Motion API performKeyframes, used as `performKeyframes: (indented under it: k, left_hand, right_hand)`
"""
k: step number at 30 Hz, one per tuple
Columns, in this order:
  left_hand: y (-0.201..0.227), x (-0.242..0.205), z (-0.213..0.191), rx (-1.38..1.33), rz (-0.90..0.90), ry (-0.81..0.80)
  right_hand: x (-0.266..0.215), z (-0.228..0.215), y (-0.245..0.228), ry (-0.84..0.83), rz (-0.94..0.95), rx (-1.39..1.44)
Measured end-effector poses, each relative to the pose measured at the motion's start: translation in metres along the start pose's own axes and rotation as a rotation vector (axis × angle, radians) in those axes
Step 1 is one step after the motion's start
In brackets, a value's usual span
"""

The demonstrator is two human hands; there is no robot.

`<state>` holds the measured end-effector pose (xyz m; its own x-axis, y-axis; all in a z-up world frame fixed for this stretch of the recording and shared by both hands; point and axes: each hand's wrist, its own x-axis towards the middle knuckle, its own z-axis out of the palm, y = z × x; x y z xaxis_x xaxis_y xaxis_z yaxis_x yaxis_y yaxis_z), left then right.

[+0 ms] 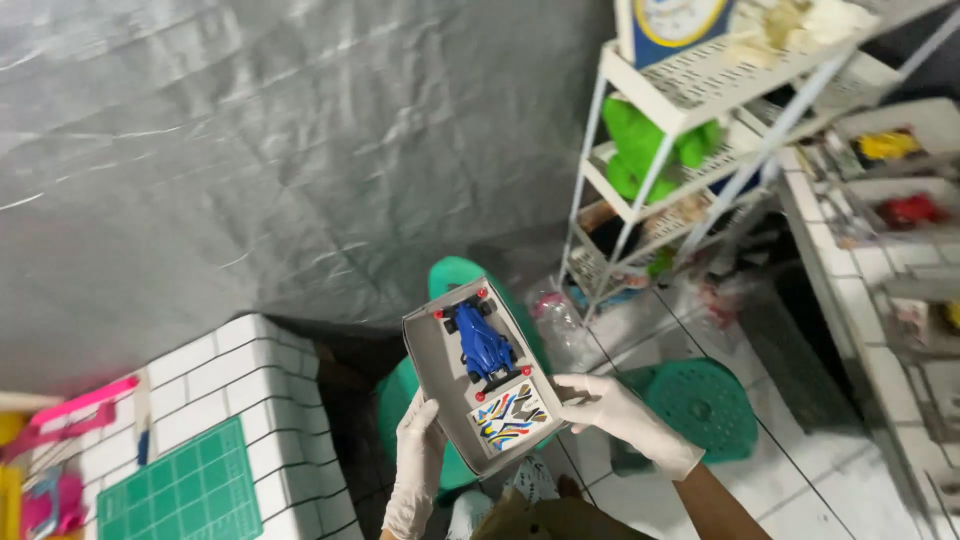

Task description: The person uses a screwdriver to work on a blue toy car on a green cutting mat, then places the car and stickers into a metal tray. The person moves the tray to a shelf, retrieves a new box, and begins assembling a red and black toy car chassis by hand, attaching wheels and other components.

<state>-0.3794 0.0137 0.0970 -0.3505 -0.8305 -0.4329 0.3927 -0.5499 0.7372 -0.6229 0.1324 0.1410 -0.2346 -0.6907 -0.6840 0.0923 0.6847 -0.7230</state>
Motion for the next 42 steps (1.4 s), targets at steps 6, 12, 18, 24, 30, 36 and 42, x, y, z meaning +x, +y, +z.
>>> performKeyframes:
  k: [6, 12, 18, 24, 30, 36, 42]
  left_hand:
    - [-0.053, 0.025, 0.064, 0.126, -0.208, -0.257]
    - [-0.099, 0.051, 0.118, 0.260, -0.387, -0.415]
    - [-0.130, 0.041, 0.189, 0.375, -0.526, -0.588]
    - [-0.133, -0.008, 0.239, 0.570, -0.629, -0.781]
    - [-0.167, -0.008, 0.248, 0.862, -0.646, -1.013]
    - [-0.166, -0.032, 0.288, 1.060, -0.649, -0.881]
    - [-0.232, -0.016, 0.314, 1.014, -0.660, -0.701]
  right_hand:
    - [-0.058, -0.053, 0.053, 0.158, 0.013, 0.331]
    - [-0.080, -0.054, 0.134, 0.491, -0.122, 0.651]
    - [-0.135, -0.032, 0.137, 0.798, -0.185, 0.785]
    - [-0.145, -0.027, 0.185, 1.047, -0.291, 0.983]
    - [-0.177, -0.057, 0.193, 1.292, -0.117, 1.165]
    - [-0.180, -0.133, 0.275, 1.508, -0.284, 1.291]
    - [-0.211, -0.231, 0.306, 1.625, -0.278, 1.206]
